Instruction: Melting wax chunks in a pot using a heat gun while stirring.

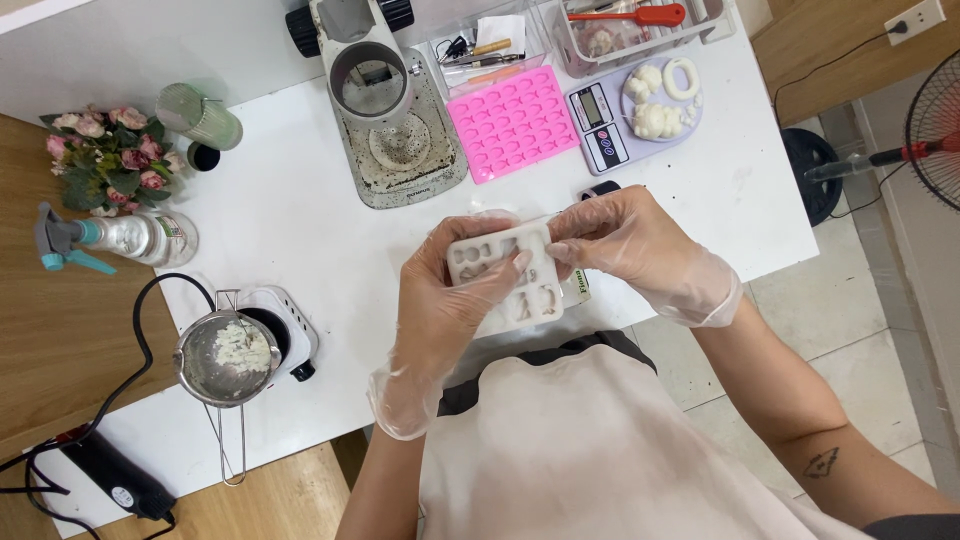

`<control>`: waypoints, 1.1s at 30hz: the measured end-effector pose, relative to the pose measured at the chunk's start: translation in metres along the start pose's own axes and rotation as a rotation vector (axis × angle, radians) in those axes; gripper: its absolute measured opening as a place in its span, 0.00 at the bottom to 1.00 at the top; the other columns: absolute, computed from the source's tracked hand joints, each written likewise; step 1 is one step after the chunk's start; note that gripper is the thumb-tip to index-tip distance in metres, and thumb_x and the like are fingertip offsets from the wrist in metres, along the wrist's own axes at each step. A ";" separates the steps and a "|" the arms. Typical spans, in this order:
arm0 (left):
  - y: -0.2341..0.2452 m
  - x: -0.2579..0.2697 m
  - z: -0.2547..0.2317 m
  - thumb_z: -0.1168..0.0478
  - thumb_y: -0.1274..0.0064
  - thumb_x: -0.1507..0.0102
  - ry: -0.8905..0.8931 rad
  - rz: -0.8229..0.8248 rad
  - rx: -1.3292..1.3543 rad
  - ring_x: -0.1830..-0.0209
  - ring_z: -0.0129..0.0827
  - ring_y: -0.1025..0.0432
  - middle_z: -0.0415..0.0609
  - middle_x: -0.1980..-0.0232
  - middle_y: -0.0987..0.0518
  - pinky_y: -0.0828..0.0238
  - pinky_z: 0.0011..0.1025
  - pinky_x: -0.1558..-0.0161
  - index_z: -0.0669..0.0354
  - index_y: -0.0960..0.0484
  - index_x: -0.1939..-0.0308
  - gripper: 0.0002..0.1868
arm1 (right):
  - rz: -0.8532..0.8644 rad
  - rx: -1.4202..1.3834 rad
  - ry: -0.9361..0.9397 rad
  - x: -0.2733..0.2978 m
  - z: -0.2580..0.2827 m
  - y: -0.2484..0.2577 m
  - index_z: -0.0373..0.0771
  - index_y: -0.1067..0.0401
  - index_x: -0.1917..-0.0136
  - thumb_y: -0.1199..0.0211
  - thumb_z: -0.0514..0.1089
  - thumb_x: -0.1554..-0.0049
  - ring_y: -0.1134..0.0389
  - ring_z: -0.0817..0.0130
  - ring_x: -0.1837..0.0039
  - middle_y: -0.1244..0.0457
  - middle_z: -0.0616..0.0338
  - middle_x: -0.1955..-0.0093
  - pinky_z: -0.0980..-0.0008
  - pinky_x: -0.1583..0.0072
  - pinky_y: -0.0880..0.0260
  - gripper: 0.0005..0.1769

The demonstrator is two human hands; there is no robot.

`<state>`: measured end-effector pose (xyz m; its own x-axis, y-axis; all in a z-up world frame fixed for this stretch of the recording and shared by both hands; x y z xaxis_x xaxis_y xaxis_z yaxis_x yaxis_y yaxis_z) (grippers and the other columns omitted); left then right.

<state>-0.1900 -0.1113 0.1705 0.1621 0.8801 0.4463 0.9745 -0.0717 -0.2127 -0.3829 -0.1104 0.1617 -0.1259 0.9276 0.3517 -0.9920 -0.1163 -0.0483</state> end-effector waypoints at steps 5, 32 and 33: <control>0.002 0.000 0.000 0.68 0.28 0.51 0.022 0.013 -0.001 0.57 0.28 0.24 0.53 0.59 0.14 0.21 0.35 0.49 0.57 0.15 0.54 0.21 | -0.004 -0.003 -0.010 0.001 0.000 -0.001 0.20 0.22 0.54 0.34 0.24 0.54 0.26 0.57 0.62 0.30 0.37 0.65 0.60 0.55 0.21 0.11; 0.003 0.001 -0.001 0.73 0.33 0.52 0.081 -0.050 -0.026 0.63 0.29 0.22 0.52 0.64 0.15 0.20 0.31 0.56 0.59 0.15 0.59 0.18 | -0.004 -0.004 -0.030 0.002 -0.003 -0.006 0.22 0.21 0.57 0.34 0.26 0.54 0.25 0.58 0.62 0.30 0.38 0.66 0.60 0.54 0.21 0.10; 0.003 0.001 -0.001 0.73 0.33 0.52 0.076 -0.050 -0.027 0.63 0.29 0.22 0.52 0.64 0.15 0.20 0.31 0.56 0.59 0.15 0.59 0.18 | -0.002 -0.016 -0.030 0.002 -0.005 -0.006 0.22 0.22 0.57 0.33 0.26 0.54 0.26 0.58 0.62 0.30 0.38 0.66 0.60 0.54 0.21 0.09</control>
<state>-0.1870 -0.1115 0.1713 0.1238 0.8445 0.5210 0.9853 -0.0422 -0.1657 -0.3775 -0.1065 0.1577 -0.1245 0.9166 0.3799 -0.9921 -0.1089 -0.0623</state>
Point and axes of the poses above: each hand's wrist, its own x-axis away from the middle knuckle, its own y-axis out of the back of the hand, z = x × y, the point moved 5 cm from there along -x, towards the middle knuckle
